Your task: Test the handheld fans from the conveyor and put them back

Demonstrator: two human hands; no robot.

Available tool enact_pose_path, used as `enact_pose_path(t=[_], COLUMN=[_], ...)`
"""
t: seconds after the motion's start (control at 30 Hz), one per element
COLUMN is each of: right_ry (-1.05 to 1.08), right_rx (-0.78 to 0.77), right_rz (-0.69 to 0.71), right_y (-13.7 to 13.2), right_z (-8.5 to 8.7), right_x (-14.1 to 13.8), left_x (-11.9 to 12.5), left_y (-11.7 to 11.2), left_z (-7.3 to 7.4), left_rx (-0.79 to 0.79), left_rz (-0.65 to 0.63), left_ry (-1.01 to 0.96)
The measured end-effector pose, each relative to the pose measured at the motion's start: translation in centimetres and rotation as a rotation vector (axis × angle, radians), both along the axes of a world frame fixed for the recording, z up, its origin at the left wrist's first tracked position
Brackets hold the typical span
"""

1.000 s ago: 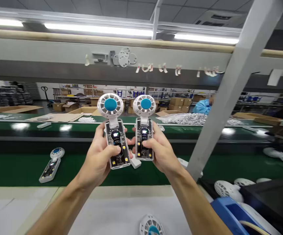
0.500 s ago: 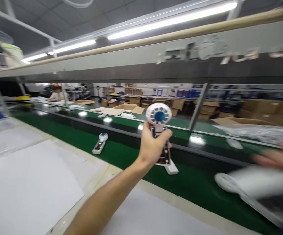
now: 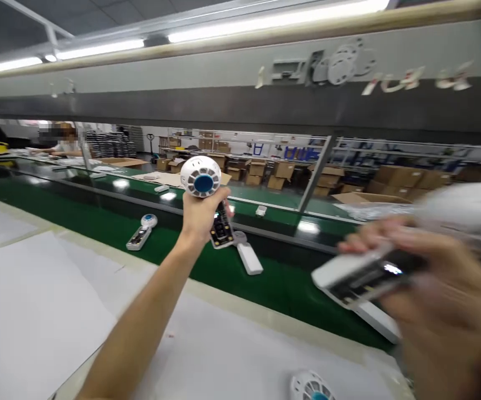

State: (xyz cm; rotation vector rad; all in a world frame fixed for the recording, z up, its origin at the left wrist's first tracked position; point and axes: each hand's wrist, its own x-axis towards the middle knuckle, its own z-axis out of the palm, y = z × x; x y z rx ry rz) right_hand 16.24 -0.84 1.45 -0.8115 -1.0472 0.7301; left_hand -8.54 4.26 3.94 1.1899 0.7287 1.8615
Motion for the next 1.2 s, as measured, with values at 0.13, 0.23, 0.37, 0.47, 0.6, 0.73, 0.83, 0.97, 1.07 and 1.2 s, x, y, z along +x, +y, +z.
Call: enact_pose_path(t=[0.13, 0.23, 0.37, 0.47, 0.6, 0.73, 0.83, 0.97, 1.07, 1.2], right_ry=[-0.119, -0.138, -0.201, -0.287, -0.505, -0.773, -0.962, -1.176, -1.279, -1.392], right_rx=[-0.305, -0.578, -0.701, -0.744, -0.747, -0.708, -0.665, -0.575, -0.554, -0.650], right_rz=[0.012, 0.097, 0.147, 0.171, 0.134, 0.079, 0.037, -0.041, -0.059, -0.027], right_y=[2.5, 5.3, 7.0, 7.2, 7.5, 7.6, 7.2, 6.7, 6.4, 6.2], right_z=[-2.4, -5.9, -9.7, -10.9, -11.2, -10.9, -10.6, -10.0, -9.3, -8.5], right_x=[0.2, 0.2, 1.2, 1.9, 2.4, 2.3, 1.8, 1.0, 1.2, 3.1], left_x=[0.6, 1.4, 2.5, 3.6, 5.0, 6.0, 6.5, 6.9, 6.8, 5.7], left_y=[2.9, 4.4, 5.2, 5.3, 5.1, 4.9, 5.0, 5.5, 6.2, 7.4], left_z=[-2.5, -4.4, -6.4, -7.7, -9.3, -10.6, -11.5, -12.8, -13.9, -14.5], left_rx=[-0.169, -0.292, -0.405, -0.434, -0.426, -0.423, -0.423, -0.401, -0.355, -0.276], left_rz=[-0.052, -0.163, -0.254, -0.266, -0.272, -0.311, -0.321, -0.284, -0.226, -0.077], left_ry=[0.139, 0.183, 0.281, 0.348, 0.412, 0.442, 0.463, 0.517, 0.602, 0.822])
